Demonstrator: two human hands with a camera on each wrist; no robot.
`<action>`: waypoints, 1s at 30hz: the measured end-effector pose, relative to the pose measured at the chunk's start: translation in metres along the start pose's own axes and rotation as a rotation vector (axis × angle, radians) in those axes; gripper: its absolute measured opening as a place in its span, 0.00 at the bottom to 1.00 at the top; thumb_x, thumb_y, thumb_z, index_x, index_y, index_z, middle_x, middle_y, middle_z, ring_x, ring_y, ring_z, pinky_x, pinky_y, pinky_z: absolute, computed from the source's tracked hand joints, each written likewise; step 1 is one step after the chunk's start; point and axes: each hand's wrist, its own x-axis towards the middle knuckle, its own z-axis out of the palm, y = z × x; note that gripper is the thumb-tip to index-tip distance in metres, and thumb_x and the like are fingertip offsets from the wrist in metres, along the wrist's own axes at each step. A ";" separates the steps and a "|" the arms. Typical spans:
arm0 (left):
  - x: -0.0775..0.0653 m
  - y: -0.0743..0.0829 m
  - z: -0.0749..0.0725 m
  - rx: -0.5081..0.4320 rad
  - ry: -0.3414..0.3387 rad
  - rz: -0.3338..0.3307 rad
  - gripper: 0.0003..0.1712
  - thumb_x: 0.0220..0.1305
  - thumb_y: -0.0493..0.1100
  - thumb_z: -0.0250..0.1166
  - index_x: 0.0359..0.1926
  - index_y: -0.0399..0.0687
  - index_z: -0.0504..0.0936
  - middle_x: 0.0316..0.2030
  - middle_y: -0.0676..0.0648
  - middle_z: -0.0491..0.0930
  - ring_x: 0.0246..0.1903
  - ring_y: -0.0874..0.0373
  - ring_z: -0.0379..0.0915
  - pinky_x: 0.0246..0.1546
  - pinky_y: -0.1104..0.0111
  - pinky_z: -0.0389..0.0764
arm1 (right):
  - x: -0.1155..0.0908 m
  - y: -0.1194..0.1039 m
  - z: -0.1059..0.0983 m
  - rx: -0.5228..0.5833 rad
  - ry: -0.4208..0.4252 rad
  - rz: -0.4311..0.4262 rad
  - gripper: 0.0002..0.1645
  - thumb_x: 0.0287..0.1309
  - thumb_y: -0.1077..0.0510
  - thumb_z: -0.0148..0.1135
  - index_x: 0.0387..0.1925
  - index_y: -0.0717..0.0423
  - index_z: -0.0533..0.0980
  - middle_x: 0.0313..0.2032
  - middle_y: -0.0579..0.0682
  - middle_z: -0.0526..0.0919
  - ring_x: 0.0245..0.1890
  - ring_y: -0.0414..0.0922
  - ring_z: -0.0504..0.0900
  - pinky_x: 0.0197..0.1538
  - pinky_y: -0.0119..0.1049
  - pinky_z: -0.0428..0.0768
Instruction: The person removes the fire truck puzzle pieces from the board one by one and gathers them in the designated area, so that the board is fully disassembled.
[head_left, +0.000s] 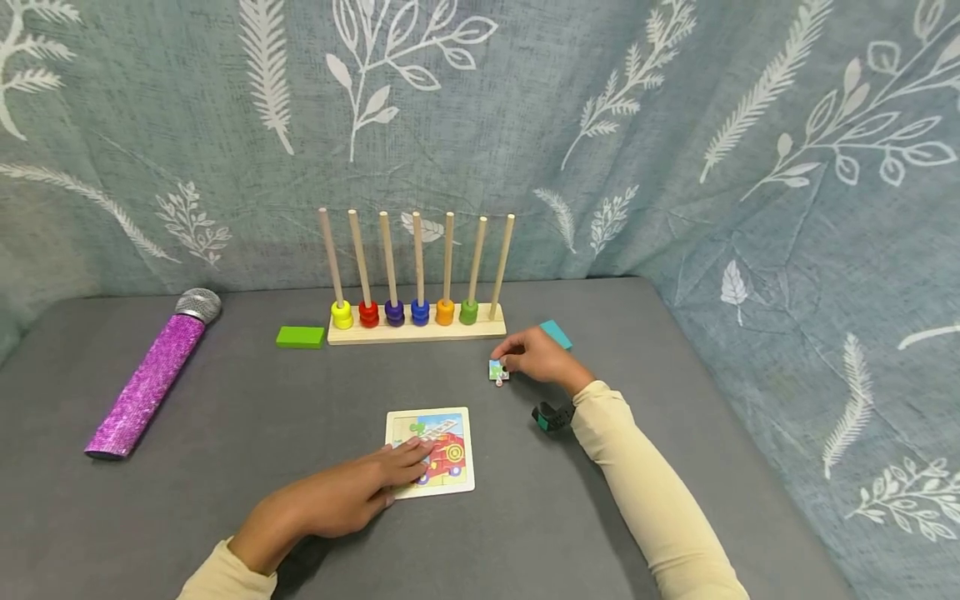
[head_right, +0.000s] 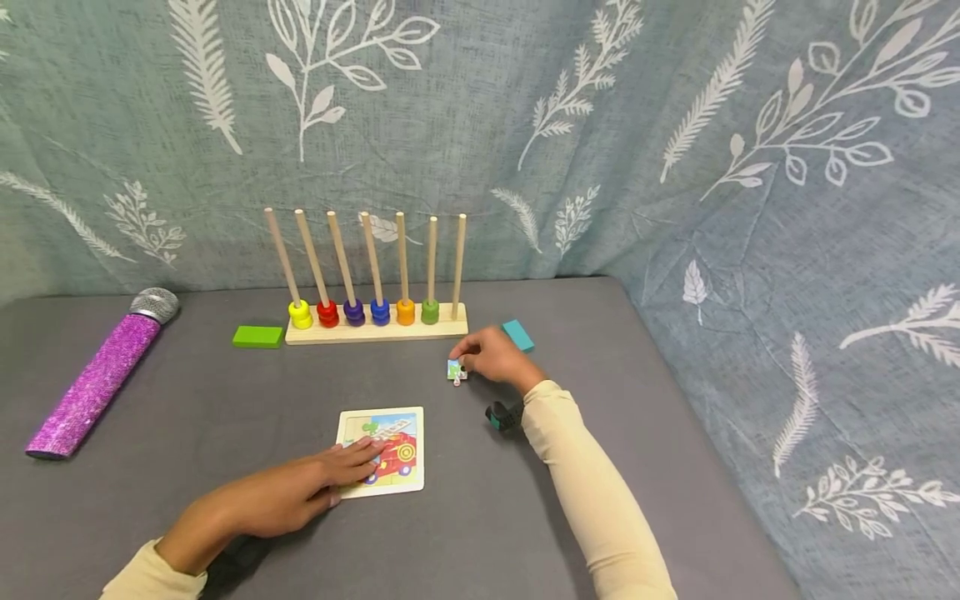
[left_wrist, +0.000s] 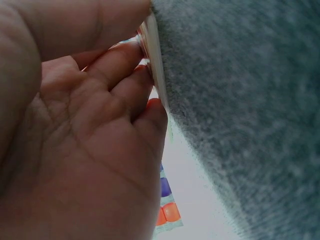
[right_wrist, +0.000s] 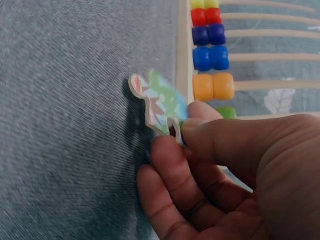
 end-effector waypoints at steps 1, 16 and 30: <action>0.000 0.000 0.000 0.000 -0.001 -0.001 0.30 0.66 0.26 0.53 0.69 0.38 0.67 0.72 0.42 0.57 0.72 0.45 0.47 0.68 0.52 0.54 | 0.000 0.000 0.001 -0.010 -0.001 -0.004 0.12 0.62 0.71 0.55 0.42 0.66 0.83 0.36 0.55 0.85 0.35 0.45 0.83 0.37 0.35 0.80; -0.001 -0.004 0.001 0.010 0.029 0.042 0.32 0.63 0.24 0.53 0.68 0.37 0.67 0.71 0.41 0.58 0.71 0.43 0.48 0.68 0.53 0.55 | -0.002 -0.006 0.005 -0.137 0.064 -0.061 0.10 0.62 0.67 0.61 0.43 0.64 0.83 0.37 0.54 0.85 0.37 0.46 0.82 0.41 0.36 0.79; 0.001 -0.002 -0.003 -0.007 -0.012 0.005 0.32 0.63 0.24 0.53 0.69 0.38 0.67 0.72 0.41 0.57 0.71 0.44 0.48 0.68 0.52 0.54 | -0.012 -0.025 0.017 -0.066 0.021 -0.152 0.11 0.62 0.66 0.62 0.44 0.65 0.83 0.36 0.53 0.86 0.27 0.38 0.79 0.29 0.30 0.77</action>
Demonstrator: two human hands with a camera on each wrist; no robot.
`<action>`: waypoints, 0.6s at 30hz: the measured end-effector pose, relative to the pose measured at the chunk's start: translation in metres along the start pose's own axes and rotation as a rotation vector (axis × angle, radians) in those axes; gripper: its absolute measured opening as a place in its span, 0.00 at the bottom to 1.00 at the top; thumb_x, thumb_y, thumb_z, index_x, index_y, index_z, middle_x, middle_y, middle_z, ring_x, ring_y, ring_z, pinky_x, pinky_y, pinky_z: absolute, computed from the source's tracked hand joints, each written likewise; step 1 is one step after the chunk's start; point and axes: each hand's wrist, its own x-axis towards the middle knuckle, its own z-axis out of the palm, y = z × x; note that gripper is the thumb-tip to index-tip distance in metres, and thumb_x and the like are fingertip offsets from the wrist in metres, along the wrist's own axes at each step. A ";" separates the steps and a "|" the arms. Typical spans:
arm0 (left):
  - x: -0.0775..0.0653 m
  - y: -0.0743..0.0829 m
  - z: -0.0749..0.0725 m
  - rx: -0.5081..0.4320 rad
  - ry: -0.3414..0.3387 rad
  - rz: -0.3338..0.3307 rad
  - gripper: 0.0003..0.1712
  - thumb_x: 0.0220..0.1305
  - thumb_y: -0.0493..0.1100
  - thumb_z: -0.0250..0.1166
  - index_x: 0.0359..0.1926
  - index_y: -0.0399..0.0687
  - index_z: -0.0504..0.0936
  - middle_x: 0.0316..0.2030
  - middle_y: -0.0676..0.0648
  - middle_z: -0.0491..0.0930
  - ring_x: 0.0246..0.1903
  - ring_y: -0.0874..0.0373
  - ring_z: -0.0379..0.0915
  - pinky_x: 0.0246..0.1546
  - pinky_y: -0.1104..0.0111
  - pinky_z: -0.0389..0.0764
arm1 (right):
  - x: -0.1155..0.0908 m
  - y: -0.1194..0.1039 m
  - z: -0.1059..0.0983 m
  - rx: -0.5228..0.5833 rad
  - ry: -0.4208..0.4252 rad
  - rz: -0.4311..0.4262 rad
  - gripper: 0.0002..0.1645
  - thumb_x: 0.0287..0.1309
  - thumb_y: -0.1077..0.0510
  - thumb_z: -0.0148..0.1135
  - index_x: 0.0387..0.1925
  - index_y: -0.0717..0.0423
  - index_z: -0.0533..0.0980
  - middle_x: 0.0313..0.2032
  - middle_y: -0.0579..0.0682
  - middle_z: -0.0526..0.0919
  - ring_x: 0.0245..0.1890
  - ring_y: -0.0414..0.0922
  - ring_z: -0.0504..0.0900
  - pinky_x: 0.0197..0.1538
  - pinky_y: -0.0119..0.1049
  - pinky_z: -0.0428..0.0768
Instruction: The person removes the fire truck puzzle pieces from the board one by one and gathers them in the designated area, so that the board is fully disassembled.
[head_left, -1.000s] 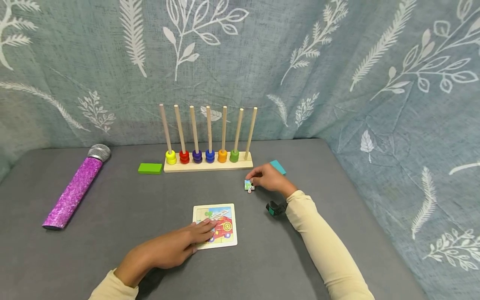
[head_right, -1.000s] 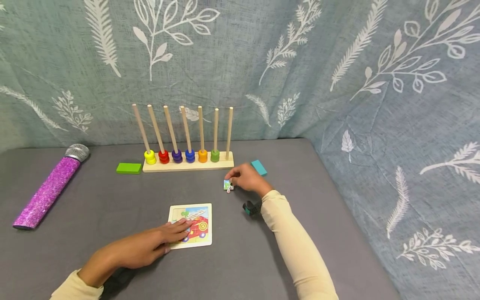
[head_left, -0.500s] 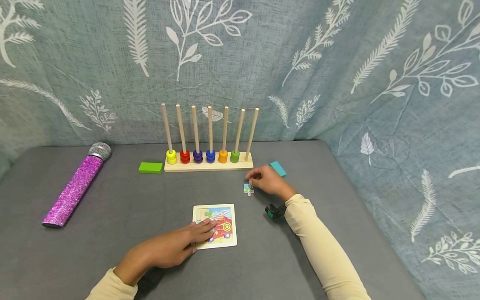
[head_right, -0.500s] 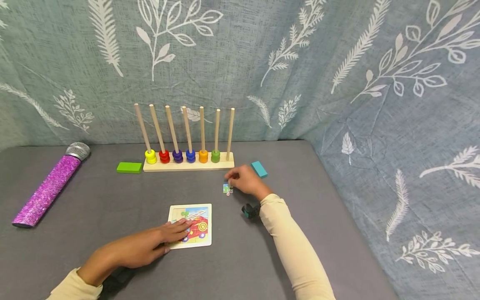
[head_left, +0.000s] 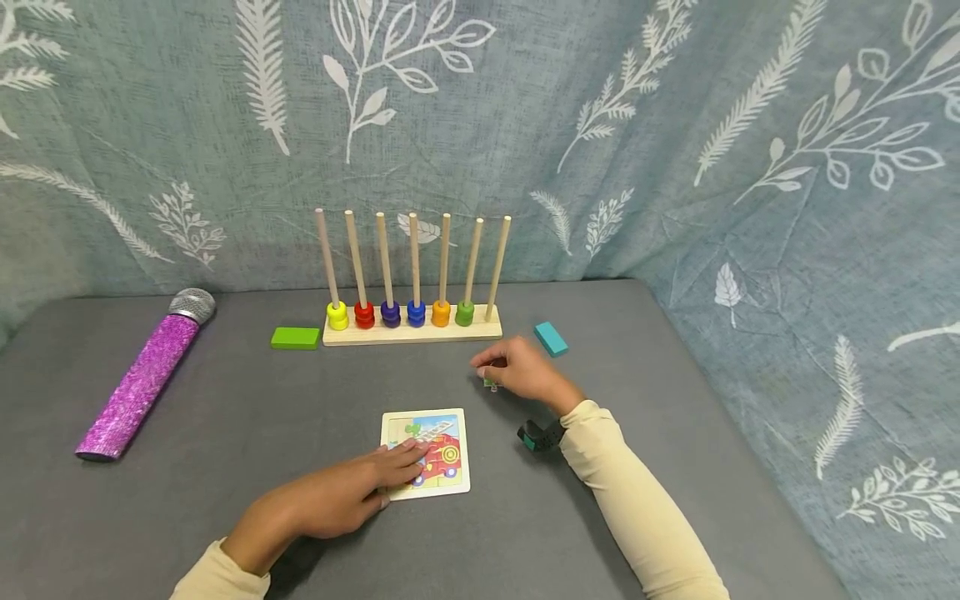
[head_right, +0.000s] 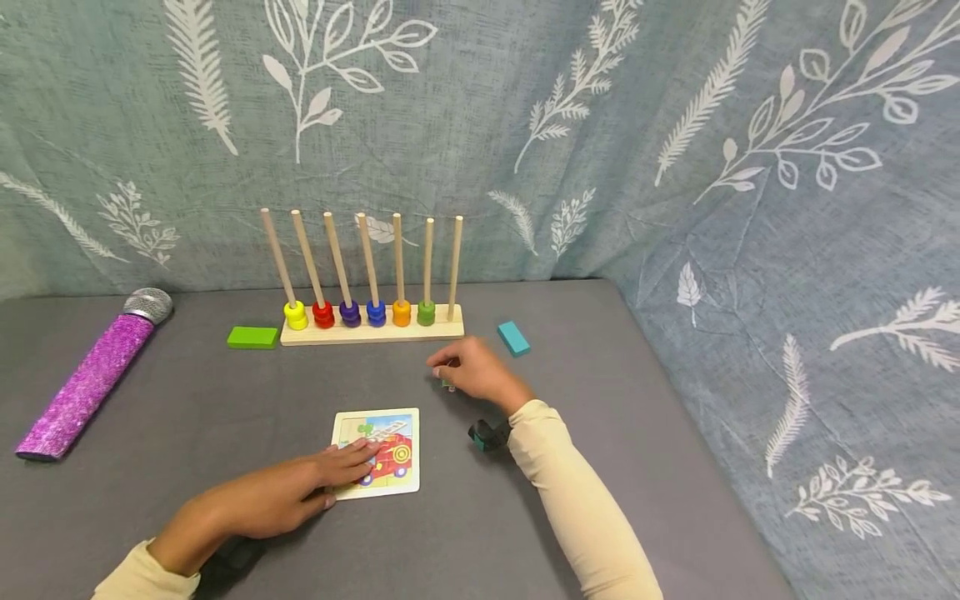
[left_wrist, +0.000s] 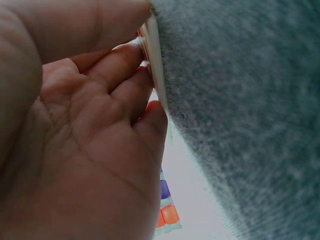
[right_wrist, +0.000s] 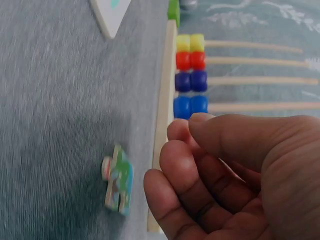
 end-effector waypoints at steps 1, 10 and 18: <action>0.001 0.000 0.000 0.000 -0.004 0.003 0.31 0.64 0.25 0.53 0.69 0.38 0.67 0.72 0.41 0.57 0.71 0.44 0.48 0.68 0.51 0.54 | -0.001 -0.001 0.001 0.013 -0.002 0.008 0.11 0.62 0.66 0.61 0.44 0.65 0.84 0.35 0.53 0.87 0.26 0.39 0.79 0.29 0.30 0.76; 0.004 0.000 0.002 0.000 -0.004 0.009 0.31 0.63 0.25 0.54 0.69 0.38 0.67 0.72 0.42 0.56 0.72 0.44 0.47 0.69 0.53 0.52 | -0.003 -0.013 0.017 0.067 -0.066 -0.023 0.11 0.63 0.67 0.60 0.45 0.62 0.84 0.39 0.50 0.87 0.34 0.35 0.83 0.33 0.29 0.78; -0.003 -0.001 0.003 0.006 0.016 0.014 0.31 0.65 0.26 0.54 0.69 0.38 0.66 0.72 0.42 0.56 0.72 0.46 0.47 0.69 0.53 0.52 | 0.003 -0.032 0.039 0.062 -0.146 -0.061 0.11 0.64 0.65 0.60 0.44 0.61 0.84 0.39 0.48 0.87 0.31 0.32 0.81 0.30 0.26 0.75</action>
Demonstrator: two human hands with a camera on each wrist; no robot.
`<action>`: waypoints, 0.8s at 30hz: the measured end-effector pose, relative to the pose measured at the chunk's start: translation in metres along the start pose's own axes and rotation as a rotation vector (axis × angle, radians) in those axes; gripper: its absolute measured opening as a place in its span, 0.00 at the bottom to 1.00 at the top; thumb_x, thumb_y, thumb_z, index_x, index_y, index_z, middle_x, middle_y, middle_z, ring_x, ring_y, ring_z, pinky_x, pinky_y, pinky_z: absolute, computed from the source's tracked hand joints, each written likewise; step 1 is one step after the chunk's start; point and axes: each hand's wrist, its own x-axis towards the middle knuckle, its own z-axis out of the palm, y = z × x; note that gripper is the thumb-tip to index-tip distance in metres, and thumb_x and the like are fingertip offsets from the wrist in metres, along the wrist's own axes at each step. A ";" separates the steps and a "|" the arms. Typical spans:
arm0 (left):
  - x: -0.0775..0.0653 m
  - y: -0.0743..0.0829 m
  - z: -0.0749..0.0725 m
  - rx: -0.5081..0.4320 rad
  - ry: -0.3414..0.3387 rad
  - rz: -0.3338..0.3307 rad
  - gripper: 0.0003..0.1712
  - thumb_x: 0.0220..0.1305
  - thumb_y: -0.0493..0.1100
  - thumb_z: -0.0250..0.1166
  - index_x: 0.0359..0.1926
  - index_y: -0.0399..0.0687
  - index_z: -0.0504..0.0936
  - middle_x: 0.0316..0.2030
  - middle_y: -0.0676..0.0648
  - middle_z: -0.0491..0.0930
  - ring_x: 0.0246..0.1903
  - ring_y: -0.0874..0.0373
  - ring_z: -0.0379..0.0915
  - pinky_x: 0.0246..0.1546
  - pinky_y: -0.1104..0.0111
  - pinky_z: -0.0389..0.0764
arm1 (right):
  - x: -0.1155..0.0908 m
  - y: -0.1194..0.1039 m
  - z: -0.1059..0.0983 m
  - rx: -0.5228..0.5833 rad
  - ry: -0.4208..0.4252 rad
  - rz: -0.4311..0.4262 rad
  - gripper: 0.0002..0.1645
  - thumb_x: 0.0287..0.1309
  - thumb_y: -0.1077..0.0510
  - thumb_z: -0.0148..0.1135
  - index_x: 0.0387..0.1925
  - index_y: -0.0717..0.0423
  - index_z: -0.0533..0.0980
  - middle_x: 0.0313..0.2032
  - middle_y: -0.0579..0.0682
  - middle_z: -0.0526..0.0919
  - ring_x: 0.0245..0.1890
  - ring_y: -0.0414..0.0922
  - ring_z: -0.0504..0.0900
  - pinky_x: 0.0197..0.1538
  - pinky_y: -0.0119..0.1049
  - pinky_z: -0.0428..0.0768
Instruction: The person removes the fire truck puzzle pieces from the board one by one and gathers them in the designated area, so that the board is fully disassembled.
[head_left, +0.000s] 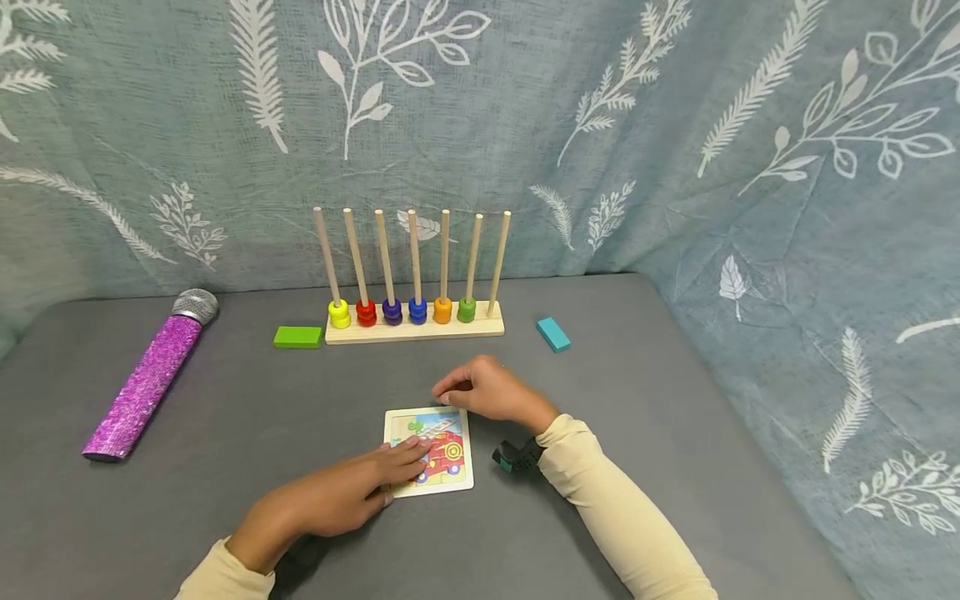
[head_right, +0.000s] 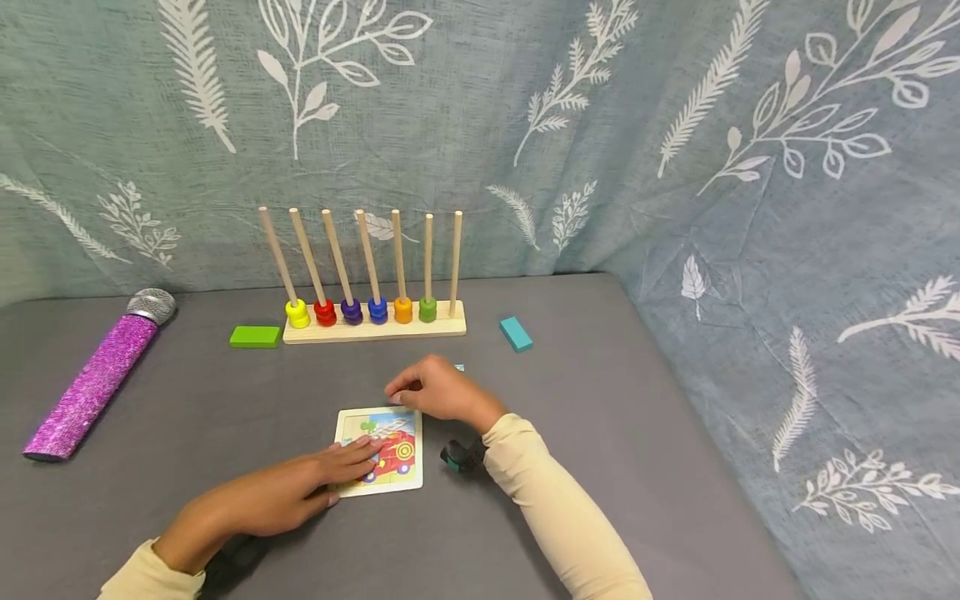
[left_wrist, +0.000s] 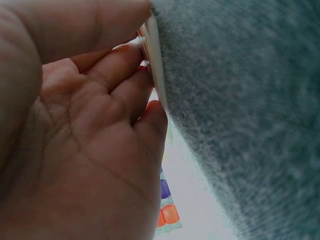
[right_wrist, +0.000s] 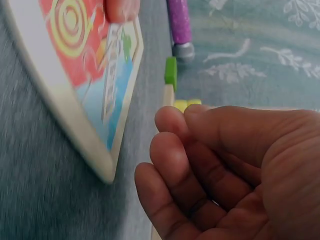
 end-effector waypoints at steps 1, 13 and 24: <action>0.001 0.000 0.000 0.002 -0.003 -0.001 0.31 0.64 0.25 0.54 0.69 0.38 0.66 0.72 0.42 0.56 0.72 0.46 0.47 0.69 0.53 0.52 | 0.000 -0.002 0.001 -0.001 -0.015 -0.003 0.11 0.64 0.65 0.60 0.45 0.61 0.84 0.39 0.49 0.87 0.32 0.32 0.81 0.31 0.26 0.74; 0.005 -0.004 0.004 0.017 0.013 0.052 0.32 0.63 0.25 0.53 0.69 0.37 0.66 0.72 0.40 0.56 0.72 0.44 0.47 0.69 0.54 0.53 | 0.002 -0.006 0.009 -0.031 -0.083 -0.063 0.12 0.64 0.66 0.60 0.46 0.61 0.84 0.43 0.52 0.86 0.40 0.35 0.82 0.42 0.25 0.78; 0.003 -0.002 0.003 0.011 -0.006 0.002 0.32 0.62 0.24 0.53 0.69 0.36 0.66 0.73 0.40 0.55 0.72 0.45 0.46 0.69 0.53 0.52 | 0.008 -0.009 0.015 -0.037 -0.141 -0.094 0.12 0.66 0.66 0.58 0.47 0.61 0.83 0.42 0.51 0.87 0.41 0.34 0.83 0.44 0.25 0.78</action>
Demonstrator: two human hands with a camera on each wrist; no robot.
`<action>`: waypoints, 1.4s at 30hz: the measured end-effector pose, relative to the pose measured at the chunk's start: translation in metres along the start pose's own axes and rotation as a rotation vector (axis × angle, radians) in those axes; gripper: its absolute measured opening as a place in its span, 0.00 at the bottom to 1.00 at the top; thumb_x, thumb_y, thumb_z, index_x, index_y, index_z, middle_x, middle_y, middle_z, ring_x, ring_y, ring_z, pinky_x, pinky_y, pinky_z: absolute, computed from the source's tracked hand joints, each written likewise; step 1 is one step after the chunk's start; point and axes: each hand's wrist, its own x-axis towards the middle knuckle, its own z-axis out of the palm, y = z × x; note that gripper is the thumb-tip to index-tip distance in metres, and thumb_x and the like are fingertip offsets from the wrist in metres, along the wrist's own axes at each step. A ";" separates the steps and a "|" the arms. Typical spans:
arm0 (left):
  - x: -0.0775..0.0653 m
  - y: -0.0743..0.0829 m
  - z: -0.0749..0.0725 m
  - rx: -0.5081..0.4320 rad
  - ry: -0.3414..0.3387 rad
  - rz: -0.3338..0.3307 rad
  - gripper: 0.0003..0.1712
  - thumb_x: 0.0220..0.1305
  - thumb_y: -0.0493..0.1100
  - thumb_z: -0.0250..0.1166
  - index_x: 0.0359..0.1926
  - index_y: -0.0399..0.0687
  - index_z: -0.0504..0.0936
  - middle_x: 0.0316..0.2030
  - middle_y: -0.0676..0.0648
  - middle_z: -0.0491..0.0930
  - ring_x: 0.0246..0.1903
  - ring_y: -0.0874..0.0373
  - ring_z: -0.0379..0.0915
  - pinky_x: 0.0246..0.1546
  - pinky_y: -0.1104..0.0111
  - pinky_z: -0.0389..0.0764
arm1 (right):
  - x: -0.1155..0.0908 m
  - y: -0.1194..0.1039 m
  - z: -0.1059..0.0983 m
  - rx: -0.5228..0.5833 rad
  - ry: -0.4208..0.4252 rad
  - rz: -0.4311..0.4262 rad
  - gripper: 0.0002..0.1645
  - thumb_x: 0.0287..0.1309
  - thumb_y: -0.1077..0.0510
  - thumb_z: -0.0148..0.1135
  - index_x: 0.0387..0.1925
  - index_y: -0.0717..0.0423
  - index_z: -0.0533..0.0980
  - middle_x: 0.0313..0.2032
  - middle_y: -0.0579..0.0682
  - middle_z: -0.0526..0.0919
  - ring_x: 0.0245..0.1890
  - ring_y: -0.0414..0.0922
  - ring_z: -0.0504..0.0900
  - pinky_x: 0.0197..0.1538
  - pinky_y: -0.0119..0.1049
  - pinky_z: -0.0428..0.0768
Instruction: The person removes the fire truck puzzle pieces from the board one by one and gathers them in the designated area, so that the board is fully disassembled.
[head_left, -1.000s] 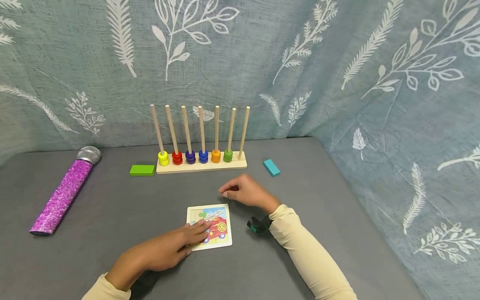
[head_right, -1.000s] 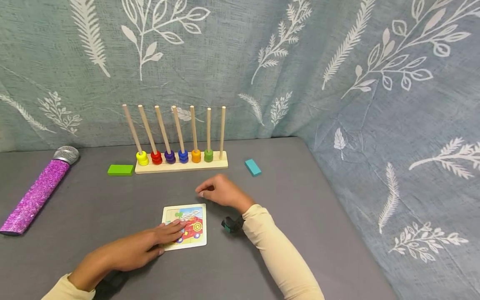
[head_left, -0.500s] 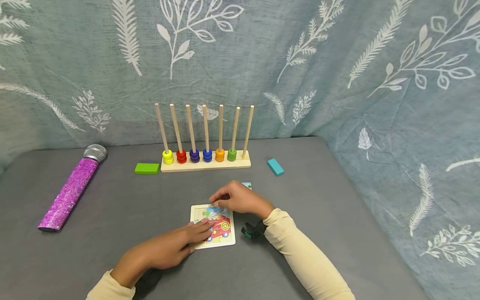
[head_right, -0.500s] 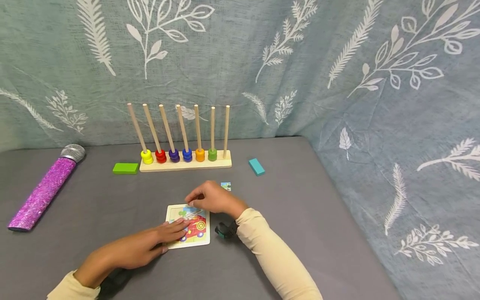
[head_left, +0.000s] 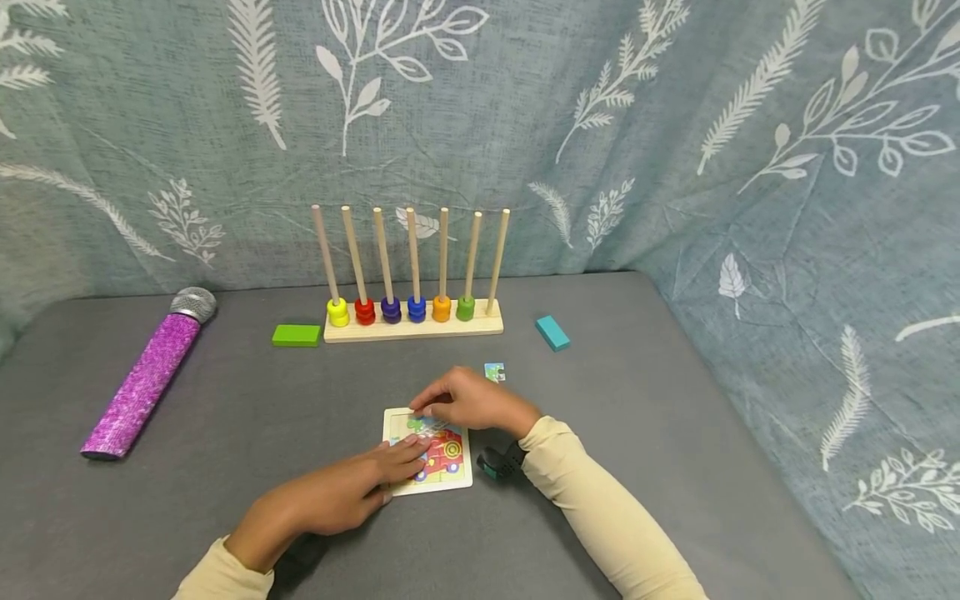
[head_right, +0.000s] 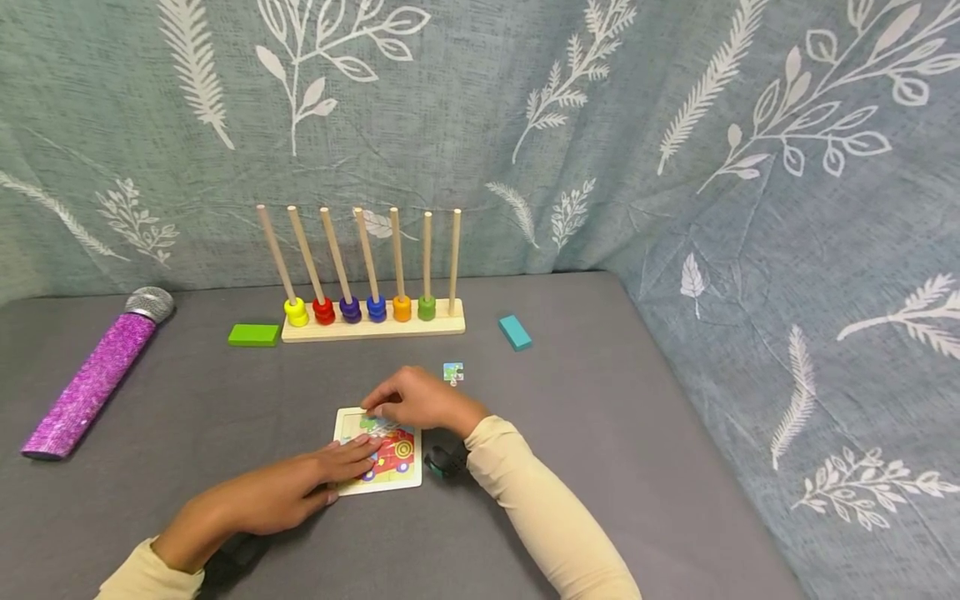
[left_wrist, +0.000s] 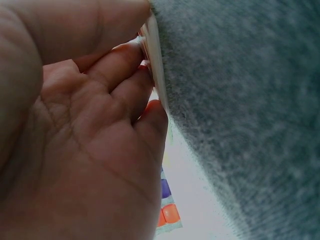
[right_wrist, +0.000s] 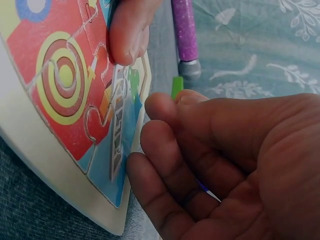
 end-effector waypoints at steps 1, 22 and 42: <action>0.000 0.000 0.000 0.001 -0.001 0.001 0.32 0.62 0.23 0.53 0.69 0.36 0.66 0.73 0.41 0.55 0.72 0.45 0.46 0.69 0.53 0.52 | 0.000 0.000 0.000 0.003 -0.003 0.002 0.12 0.66 0.66 0.58 0.47 0.61 0.83 0.42 0.51 0.87 0.41 0.34 0.82 0.44 0.25 0.78; -0.002 -0.001 0.001 0.024 0.015 0.022 0.32 0.63 0.25 0.55 0.69 0.36 0.66 0.72 0.39 0.56 0.71 0.45 0.49 0.68 0.52 0.54 | 0.002 -0.001 0.008 -0.048 -0.035 -0.007 0.15 0.65 0.67 0.56 0.50 0.60 0.82 0.46 0.51 0.86 0.34 0.31 0.78 0.38 0.24 0.76; 0.000 -0.003 0.002 0.052 0.029 0.031 0.31 0.62 0.25 0.55 0.68 0.35 0.67 0.71 0.38 0.58 0.71 0.44 0.50 0.68 0.53 0.55 | 0.010 -0.008 0.009 -0.125 -0.042 -0.071 0.15 0.66 0.64 0.58 0.53 0.59 0.81 0.47 0.49 0.85 0.40 0.33 0.78 0.44 0.24 0.75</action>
